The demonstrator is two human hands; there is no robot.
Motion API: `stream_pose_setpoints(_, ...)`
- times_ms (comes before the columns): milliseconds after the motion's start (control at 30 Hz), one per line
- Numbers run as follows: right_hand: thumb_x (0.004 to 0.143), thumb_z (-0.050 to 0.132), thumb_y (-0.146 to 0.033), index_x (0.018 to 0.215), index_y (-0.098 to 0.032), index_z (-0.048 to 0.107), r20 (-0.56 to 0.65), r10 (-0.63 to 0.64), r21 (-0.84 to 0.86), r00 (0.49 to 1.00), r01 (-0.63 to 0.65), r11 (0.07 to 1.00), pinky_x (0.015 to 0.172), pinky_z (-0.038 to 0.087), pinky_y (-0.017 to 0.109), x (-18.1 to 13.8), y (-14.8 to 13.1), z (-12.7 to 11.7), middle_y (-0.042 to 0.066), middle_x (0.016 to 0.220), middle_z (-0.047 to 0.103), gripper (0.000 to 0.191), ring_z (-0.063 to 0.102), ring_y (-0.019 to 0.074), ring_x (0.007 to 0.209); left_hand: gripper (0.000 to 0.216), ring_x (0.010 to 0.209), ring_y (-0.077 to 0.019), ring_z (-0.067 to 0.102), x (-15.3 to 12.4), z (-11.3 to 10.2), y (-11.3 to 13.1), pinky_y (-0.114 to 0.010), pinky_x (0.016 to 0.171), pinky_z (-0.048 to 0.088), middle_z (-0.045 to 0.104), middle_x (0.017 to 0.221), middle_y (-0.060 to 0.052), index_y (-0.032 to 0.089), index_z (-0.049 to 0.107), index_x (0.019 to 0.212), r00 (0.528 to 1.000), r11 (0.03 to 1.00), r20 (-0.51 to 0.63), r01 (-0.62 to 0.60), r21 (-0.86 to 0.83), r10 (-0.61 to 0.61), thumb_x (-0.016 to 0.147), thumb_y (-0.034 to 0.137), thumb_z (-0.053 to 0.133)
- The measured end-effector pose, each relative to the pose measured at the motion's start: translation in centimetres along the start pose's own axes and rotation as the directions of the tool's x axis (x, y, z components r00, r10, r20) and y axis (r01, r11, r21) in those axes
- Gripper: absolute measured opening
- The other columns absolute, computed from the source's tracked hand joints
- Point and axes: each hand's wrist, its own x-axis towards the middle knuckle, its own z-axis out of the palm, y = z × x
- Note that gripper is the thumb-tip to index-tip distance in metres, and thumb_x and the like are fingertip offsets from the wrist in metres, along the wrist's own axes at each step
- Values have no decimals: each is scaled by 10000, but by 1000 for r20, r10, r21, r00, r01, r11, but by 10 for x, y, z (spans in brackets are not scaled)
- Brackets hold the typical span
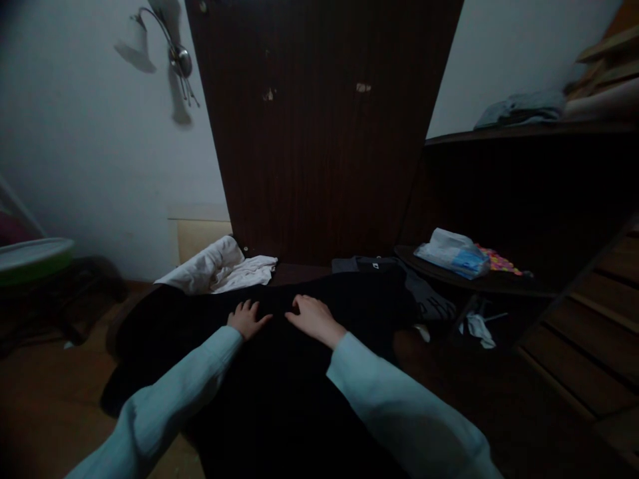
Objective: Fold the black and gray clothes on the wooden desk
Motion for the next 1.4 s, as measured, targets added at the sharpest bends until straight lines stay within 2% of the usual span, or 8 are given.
stream_pose_setpoints(100,732,554,-350,1166,-117,479,18,-152,-29,988,152,988,917,356,328,26,14,33,141,1238,478,498,436,227,1137,658,1275,-347,198,-3,18,6,-483,977,236,253,1404,-143,156,340,1302,997,998,-69,-24,51,27,793,568,271)
stream_pose_setpoints(200,805,454,-295,1219,-156,451,28,-323,-54,946,324,945,1014,253,338,32,26,60,85,1316,419,437,321,188,1239,669,1275,-339,201,-3,22,4,-440,991,234,271,1401,-120,158,347,1304,994,997,-79,-76,34,78,789,578,268)
stream_pose_setpoints(367,846,362,-413,1253,-151,427,34,-286,-101,958,288,952,1029,225,382,28,31,76,78,1347,378,489,283,217,1261,663,1273,-358,191,-3,22,3,-457,986,237,274,1403,-93,188,328,1316,986,988,-69,-152,29,154,782,578,281)
stream_pose_setpoints(600,860,310,-411,1273,-190,401,26,-250,-146,968,251,957,1031,206,390,16,33,79,54,1361,358,478,256,200,1273,598,1280,-342,180,-9,26,10,-456,993,239,269,1409,-66,221,327,1316,964,965,-53,-261,-19,259,803,526,290)
stream_pose_setpoints(800,850,302,-445,1267,-180,409,-47,-108,-206,993,96,974,1022,200,394,3,30,80,78,1361,356,505,273,208,1264,623,1301,-300,136,-1,23,11,-446,1022,188,247,1420,-25,275,310,1317,943,941,-30,-333,-66,332,782,595,287)
stream_pose_setpoints(1000,853,314,-404,1271,-118,395,-245,136,-283,960,-204,937,1019,138,415,15,48,66,140,1358,343,513,250,254,1265,709,1305,-307,105,21,22,17,-438,1023,169,208,1433,-38,242,272,1336,970,968,-13,-245,-55,244,762,651,206)
stream_pose_setpoints(1233,847,258,-491,1317,-91,318,-126,332,-287,935,-355,890,995,164,410,34,67,57,193,1358,315,620,250,291,1263,733,1306,-313,90,35,21,18,-437,1015,170,200,1434,-48,239,279,1333,974,972,-20,-228,-56,228,746,670,192)
stream_pose_setpoints(1400,852,268,-452,1290,-27,350,-212,405,-258,889,-451,855,980,166,459,43,58,63,251,1324,336,616,273,330,1243,730,1304,-317,93,42,19,21,-438,1017,162,191,1437,-47,241,276,1335,975,973,1,-221,-63,222,743,666,218)
